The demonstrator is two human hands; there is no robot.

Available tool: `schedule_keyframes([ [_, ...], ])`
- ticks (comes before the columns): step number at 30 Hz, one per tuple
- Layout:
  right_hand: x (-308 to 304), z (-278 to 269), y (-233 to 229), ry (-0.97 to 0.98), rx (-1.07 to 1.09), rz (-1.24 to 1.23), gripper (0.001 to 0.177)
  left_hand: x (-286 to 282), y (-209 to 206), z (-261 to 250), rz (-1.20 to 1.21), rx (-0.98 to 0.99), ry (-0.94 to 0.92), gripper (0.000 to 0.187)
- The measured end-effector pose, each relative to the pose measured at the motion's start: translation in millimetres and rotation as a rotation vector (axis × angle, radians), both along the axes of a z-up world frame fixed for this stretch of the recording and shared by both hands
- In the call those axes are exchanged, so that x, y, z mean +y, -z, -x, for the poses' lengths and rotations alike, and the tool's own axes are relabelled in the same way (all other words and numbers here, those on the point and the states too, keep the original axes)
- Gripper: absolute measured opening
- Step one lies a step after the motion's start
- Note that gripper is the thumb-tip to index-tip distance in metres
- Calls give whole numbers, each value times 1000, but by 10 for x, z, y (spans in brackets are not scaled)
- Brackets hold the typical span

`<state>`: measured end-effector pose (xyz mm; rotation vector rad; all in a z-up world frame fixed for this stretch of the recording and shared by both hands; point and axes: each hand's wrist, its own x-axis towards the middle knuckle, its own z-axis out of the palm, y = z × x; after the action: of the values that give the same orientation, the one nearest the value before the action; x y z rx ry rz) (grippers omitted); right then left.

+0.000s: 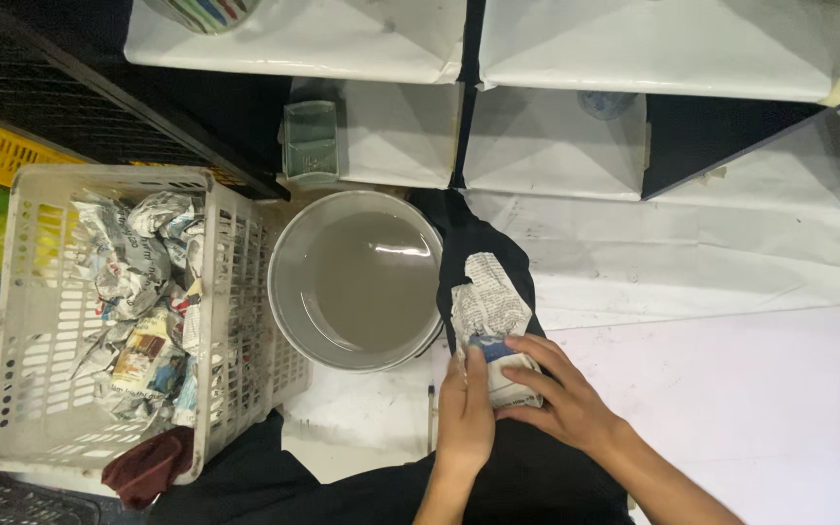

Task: The person wraps small ceramic items, including a white bowl and a blue-and-white patterned cup, using newspaper. They fold the paper around each item and place the wrapped objects into a white plastic basket.

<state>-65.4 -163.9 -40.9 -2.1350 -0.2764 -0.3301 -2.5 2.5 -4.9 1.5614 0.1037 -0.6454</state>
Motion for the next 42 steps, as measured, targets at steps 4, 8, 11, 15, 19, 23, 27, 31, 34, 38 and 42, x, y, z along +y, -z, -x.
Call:
schedule_keyframes([
  [4,25,-10,-23,4,39,-66,76,136,150,122,-3,-160,2,33],
  [8,54,-12,-24,30,66,-76,79,76,241,259,277,-320,-376,28],
  [11,57,-31,-31,33,82,-71,81,75,306,240,271,-312,-360,20],
  [15,21,-44,-57,19,104,-115,81,65,354,119,316,-517,-308,11],
  [19,20,-22,-30,57,151,-64,81,29,337,79,345,-382,-356,6],
  [23,8,-11,21,103,130,-10,77,-39,300,29,476,-366,-375,4],
  [27,2,14,26,118,106,-27,67,-135,240,29,495,-223,-467,7],
  [31,22,5,-16,116,98,-52,57,-165,198,18,476,-146,-504,15],
  [34,33,-18,-24,103,64,-114,52,-147,201,14,415,-212,-447,13],
  [38,40,-32,6,86,39,-175,52,-121,228,3,429,-340,-330,11],
  [42,26,-35,25,113,40,-104,53,-97,234,-38,424,-353,-254,11],
])
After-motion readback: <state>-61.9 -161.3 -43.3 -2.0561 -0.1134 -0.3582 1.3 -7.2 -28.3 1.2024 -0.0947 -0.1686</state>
